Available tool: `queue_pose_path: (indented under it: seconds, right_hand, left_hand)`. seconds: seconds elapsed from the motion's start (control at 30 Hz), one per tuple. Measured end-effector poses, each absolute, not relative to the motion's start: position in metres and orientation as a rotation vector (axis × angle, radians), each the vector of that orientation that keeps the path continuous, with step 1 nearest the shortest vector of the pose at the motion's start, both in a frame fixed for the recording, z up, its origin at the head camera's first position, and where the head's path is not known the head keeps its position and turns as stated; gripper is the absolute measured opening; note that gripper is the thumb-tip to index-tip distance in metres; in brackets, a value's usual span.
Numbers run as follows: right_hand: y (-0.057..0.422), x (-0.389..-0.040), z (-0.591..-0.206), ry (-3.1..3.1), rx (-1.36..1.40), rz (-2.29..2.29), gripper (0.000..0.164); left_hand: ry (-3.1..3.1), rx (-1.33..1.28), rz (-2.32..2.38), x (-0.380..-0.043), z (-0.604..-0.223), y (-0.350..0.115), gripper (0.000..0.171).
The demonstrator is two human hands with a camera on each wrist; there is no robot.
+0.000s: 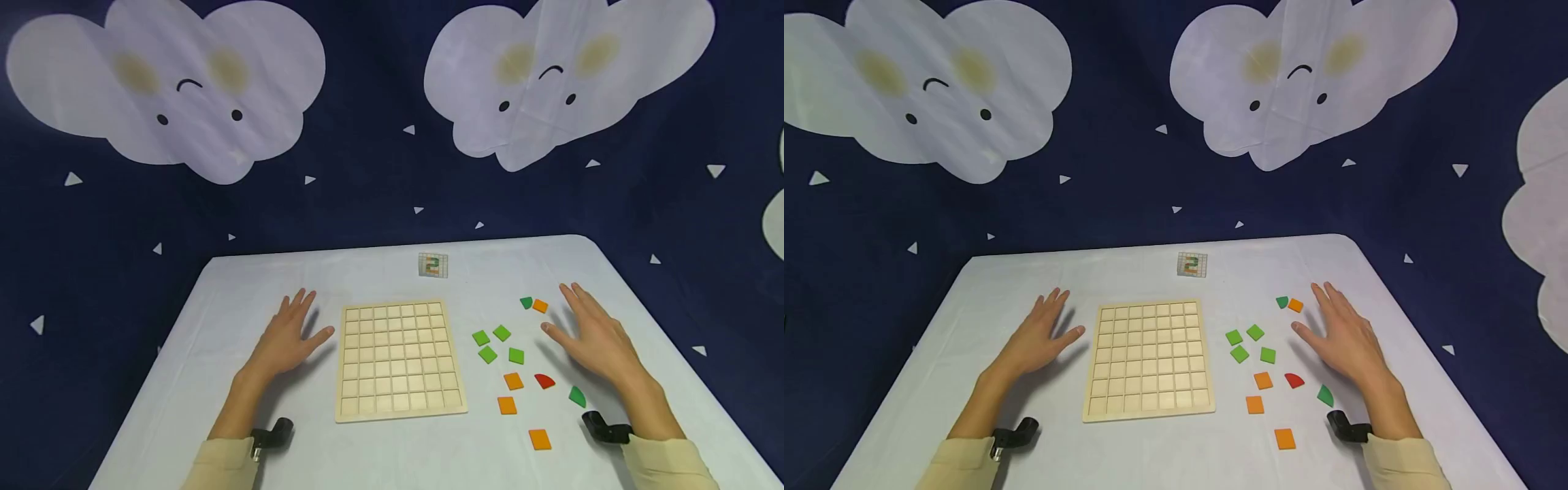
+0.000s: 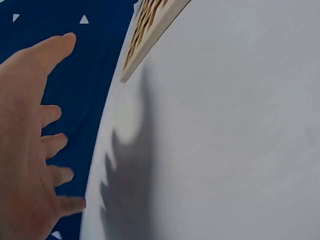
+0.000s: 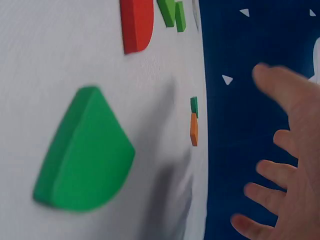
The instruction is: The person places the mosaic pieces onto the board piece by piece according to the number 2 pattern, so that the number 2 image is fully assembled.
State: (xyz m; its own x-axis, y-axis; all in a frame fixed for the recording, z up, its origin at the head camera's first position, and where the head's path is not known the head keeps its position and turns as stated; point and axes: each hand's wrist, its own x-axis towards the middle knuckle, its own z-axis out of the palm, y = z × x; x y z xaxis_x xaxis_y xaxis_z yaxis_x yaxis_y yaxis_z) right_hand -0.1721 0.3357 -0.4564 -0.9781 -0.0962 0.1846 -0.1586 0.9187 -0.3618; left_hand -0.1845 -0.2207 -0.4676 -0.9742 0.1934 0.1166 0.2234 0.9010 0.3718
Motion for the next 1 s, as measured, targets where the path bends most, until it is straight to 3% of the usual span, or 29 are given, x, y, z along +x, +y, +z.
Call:
queue_pose_path:
  seconds: [0.33, 0.57, 0.8, 1.0]
  right_hand:
    - [0.338, -0.187, -0.473, -2.953, 0.121, 0.802, 0.075]
    - [0.336, -0.199, -0.475, -2.991, 0.143, 0.782, 0.071]
    - [0.334, -0.212, -0.474, -3.017, 0.133, 0.701, 0.064]
    - [0.337, -0.220, -0.479, -2.996, 0.133, 0.688, 0.058]
  left_hand:
    - [-2.992, -0.407, -0.877, -0.169, -0.492, -0.195, 0.096]
    - [-3.022, -0.537, -0.786, -0.164, -0.495, -0.187, 0.102]
    - [-3.032, -0.570, -0.730, -0.164, -0.499, -0.189, 0.099]
    - [-3.035, -0.565, -0.736, -0.163, -0.497, -0.187, 0.084]
